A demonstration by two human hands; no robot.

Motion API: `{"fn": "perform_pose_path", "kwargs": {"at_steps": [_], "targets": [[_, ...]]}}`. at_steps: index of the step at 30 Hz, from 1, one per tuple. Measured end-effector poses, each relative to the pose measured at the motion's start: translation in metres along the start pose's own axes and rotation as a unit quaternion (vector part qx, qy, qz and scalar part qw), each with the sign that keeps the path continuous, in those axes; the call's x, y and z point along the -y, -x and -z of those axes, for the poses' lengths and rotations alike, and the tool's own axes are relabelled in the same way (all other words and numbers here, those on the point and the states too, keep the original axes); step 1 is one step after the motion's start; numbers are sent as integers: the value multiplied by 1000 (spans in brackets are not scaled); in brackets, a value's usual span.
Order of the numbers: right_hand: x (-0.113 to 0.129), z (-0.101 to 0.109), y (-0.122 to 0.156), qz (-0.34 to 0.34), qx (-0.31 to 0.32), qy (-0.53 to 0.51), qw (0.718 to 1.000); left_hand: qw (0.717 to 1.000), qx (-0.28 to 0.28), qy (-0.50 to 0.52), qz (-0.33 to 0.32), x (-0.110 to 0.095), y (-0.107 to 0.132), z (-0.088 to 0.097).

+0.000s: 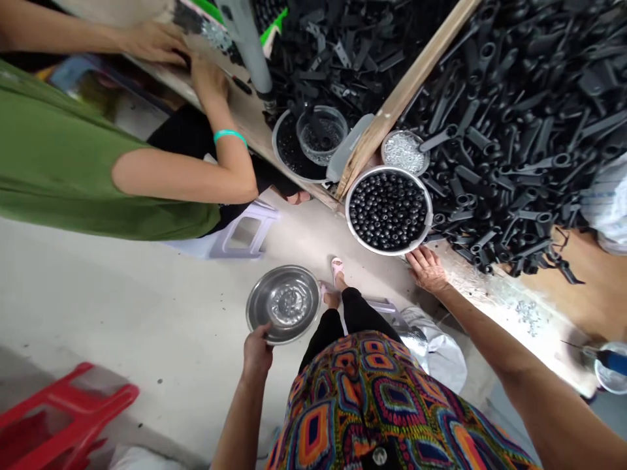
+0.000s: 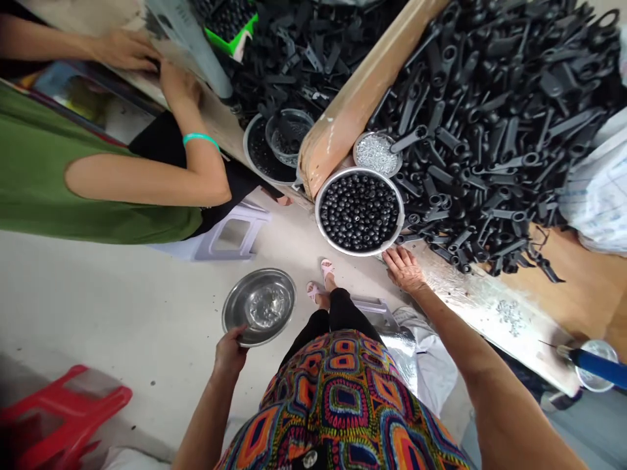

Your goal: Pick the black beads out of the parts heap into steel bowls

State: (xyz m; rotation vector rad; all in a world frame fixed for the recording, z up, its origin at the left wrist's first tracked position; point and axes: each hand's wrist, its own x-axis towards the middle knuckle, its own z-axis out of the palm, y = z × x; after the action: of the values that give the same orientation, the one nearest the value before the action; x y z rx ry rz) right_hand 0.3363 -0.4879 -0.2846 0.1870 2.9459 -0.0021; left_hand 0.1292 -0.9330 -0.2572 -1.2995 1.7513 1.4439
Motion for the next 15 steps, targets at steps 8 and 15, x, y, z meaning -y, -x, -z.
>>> {"fn": "perform_pose_path", "kwargs": {"at_steps": [8, 15], "targets": [[2, -3, 2, 6, 3, -51, 999, 982, -1, -187, 22, -4, -2, 13], [10, 25, -14, 0, 36, -104, 994, 902, 84, -415, -91, -28, -19, -2]]}}
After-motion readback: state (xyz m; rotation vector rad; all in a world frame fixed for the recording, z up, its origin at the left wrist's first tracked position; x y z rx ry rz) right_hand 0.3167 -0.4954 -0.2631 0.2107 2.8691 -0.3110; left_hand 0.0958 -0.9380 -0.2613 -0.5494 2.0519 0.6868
